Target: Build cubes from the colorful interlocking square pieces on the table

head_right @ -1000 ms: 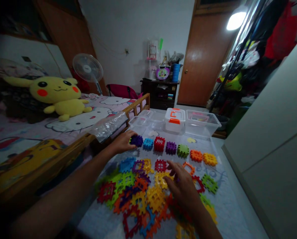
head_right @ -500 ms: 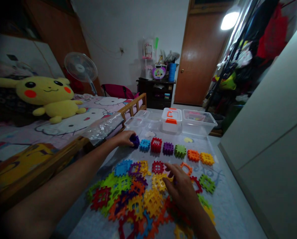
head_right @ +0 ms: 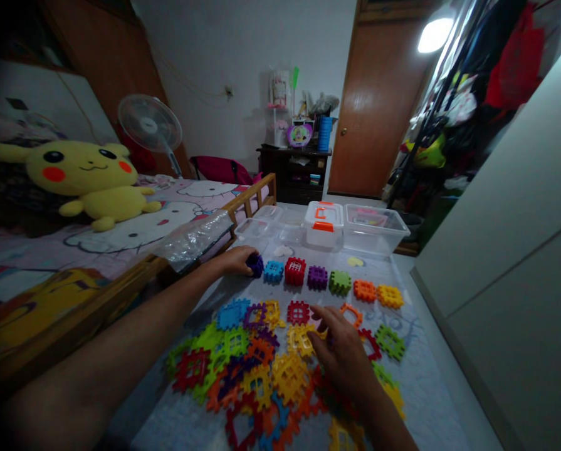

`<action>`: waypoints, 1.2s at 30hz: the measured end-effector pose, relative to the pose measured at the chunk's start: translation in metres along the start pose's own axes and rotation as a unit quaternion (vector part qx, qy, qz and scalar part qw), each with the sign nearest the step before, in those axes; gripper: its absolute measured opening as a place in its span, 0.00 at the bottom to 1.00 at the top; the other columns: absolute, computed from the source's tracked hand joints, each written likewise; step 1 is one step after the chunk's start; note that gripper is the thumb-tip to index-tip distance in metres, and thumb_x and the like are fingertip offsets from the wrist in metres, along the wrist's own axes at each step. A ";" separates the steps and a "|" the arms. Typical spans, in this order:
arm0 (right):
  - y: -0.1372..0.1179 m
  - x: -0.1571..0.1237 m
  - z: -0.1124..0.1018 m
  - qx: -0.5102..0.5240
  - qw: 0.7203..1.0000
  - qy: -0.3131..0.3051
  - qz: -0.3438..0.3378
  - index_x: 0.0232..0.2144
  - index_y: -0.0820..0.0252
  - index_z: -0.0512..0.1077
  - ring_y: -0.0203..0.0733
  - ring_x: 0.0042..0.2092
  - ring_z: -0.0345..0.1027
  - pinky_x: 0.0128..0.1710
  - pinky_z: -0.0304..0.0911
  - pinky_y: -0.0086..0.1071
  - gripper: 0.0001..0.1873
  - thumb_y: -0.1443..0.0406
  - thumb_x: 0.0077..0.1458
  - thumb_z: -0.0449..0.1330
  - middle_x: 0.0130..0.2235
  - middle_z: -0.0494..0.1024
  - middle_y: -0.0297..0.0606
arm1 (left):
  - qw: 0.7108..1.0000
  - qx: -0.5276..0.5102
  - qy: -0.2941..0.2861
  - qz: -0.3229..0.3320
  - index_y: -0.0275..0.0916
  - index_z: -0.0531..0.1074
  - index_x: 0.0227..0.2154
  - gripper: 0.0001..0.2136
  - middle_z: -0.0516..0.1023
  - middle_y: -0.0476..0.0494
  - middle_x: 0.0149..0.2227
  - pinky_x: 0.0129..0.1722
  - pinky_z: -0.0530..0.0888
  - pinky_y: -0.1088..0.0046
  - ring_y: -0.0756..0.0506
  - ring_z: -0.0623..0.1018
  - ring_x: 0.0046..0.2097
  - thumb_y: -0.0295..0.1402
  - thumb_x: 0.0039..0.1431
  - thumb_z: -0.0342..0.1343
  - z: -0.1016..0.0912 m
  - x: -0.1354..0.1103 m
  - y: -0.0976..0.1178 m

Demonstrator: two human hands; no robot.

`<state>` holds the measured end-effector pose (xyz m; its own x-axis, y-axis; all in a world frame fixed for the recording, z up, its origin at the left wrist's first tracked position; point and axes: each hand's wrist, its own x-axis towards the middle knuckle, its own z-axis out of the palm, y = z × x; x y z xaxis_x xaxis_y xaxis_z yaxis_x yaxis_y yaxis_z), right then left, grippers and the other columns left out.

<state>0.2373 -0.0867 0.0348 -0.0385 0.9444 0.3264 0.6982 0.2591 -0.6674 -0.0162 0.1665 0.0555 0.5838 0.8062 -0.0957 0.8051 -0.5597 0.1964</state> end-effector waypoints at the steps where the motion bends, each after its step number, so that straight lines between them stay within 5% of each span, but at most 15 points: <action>1: 0.000 0.000 0.000 0.001 1.000 0.001 0.002 0.51 0.59 0.70 0.40 0.36 0.71 0.37 0.69 0.36 0.18 0.63 0.59 0.55 0.40 0.75 0.41 | 1.000 -0.002 0.002 0.003 0.40 0.72 0.46 0.26 0.78 0.41 0.49 0.48 0.71 0.68 0.37 0.76 0.49 0.32 0.39 0.65 0.000 0.000 0.000; 6: 0.001 0.000 -0.002 -0.002 1.000 0.007 0.012 0.50 0.58 0.70 0.40 0.34 0.71 0.36 0.69 0.36 0.17 0.62 0.59 0.56 0.40 0.76 0.41 | 0.999 -0.007 0.033 0.017 0.37 0.67 0.54 0.35 0.71 0.36 0.57 0.57 0.65 0.64 0.35 0.70 0.58 0.32 0.38 0.67 -0.009 -0.013 0.003; 12: 0.005 0.003 -0.011 -0.017 0.999 0.043 0.019 0.48 0.59 0.70 0.39 0.33 0.71 0.35 0.69 0.36 0.16 0.61 0.59 0.55 0.39 0.77 0.41 | 0.987 -0.069 0.138 0.049 0.38 0.64 0.56 0.27 0.70 0.36 0.57 0.60 0.62 0.59 0.38 0.68 0.60 0.34 0.53 0.60 -0.012 -0.077 0.011; 18: 0.009 0.005 -0.012 -0.020 0.997 0.065 0.033 0.44 0.59 0.73 0.39 0.30 0.71 0.32 0.69 0.35 0.15 0.61 0.57 0.55 0.35 0.78 0.40 | 0.986 -0.134 0.023 0.094 0.41 0.67 0.53 0.22 0.70 0.38 0.58 0.62 0.62 0.59 0.40 0.67 0.61 0.33 0.54 0.59 0.012 -0.130 0.040; 26: 0.014 0.006 -0.009 -0.030 0.998 0.037 0.048 0.42 0.59 0.74 0.40 0.29 0.73 0.31 0.68 0.35 0.15 0.61 0.56 0.54 0.31 0.79 0.38 | 0.986 -0.126 -0.010 0.104 0.40 0.66 0.54 0.27 0.71 0.37 0.57 0.59 0.64 0.60 0.39 0.70 0.59 0.30 0.49 0.62 0.030 -0.122 0.061; 36: 0.020 0.008 -0.011 -0.055 0.995 0.060 0.056 0.41 0.60 0.76 0.41 0.30 0.72 0.33 0.68 0.36 0.16 0.61 0.54 0.54 0.32 0.80 0.39 | 0.986 -0.121 0.060 0.101 0.38 0.67 0.54 0.26 0.72 0.36 0.56 0.58 0.65 0.58 0.38 0.71 0.57 0.32 0.49 0.61 0.031 -0.122 0.067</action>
<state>0.2589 -0.0763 0.0308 0.1248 0.9334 0.3366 0.7671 0.1244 -0.6294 -0.0303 0.0248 0.0504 0.7020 0.7074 0.0823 0.6162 -0.6612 0.4279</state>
